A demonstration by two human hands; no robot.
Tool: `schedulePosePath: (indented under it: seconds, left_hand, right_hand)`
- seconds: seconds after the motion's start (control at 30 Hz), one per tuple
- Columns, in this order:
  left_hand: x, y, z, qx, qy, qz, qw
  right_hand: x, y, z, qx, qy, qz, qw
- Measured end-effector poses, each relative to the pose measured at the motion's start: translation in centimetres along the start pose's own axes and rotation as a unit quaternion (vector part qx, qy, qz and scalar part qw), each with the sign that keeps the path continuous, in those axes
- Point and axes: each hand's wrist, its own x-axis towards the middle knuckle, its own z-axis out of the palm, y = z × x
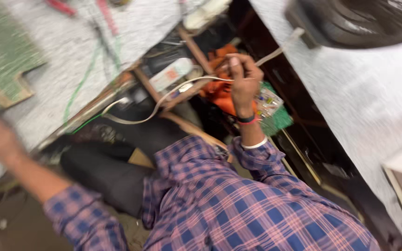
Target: The person solders wires to a small electrical plug at a workbench using a soldering iron and screwdriver, then places a large green circuit board on the bench and probes its components with multimeter test leads, moving the probes across different points on the board.
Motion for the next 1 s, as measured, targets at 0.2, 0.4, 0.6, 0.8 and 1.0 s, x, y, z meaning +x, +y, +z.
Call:
schedulePosePath:
  seconds: [0.2,0.4,0.6,0.8,1.0]
  left_hand:
    - [0.1,-0.9,-1.2,-0.092,0.024,0.035,0.995]
    - [-3.2,-1.6,-0.5,-0.152,0.037,0.036,0.987]
    - [-4.3,-2.4,-1.4,-0.192,0.008,0.015,0.981]
    - [-4.2,-3.2,-1.2,-0.179,0.016,-0.021,0.983]
    - [-3.1,-2.7,-2.1,-0.187,0.001,-0.039,0.982]
  right_hand:
    - [3.3,-1.5,7.8,0.06,-0.143,-0.001,0.988]
    - [5.6,-5.0,15.4,0.064,-0.329,-0.037,0.942]
    - [6.0,-7.2,20.6,-0.15,-0.464,-0.154,0.859]
    - [7.3,-6.3,23.1,-0.188,-0.456,-0.183,0.851]
    - [10.0,-5.8,25.4,-0.206,-0.39,-0.18,0.879]
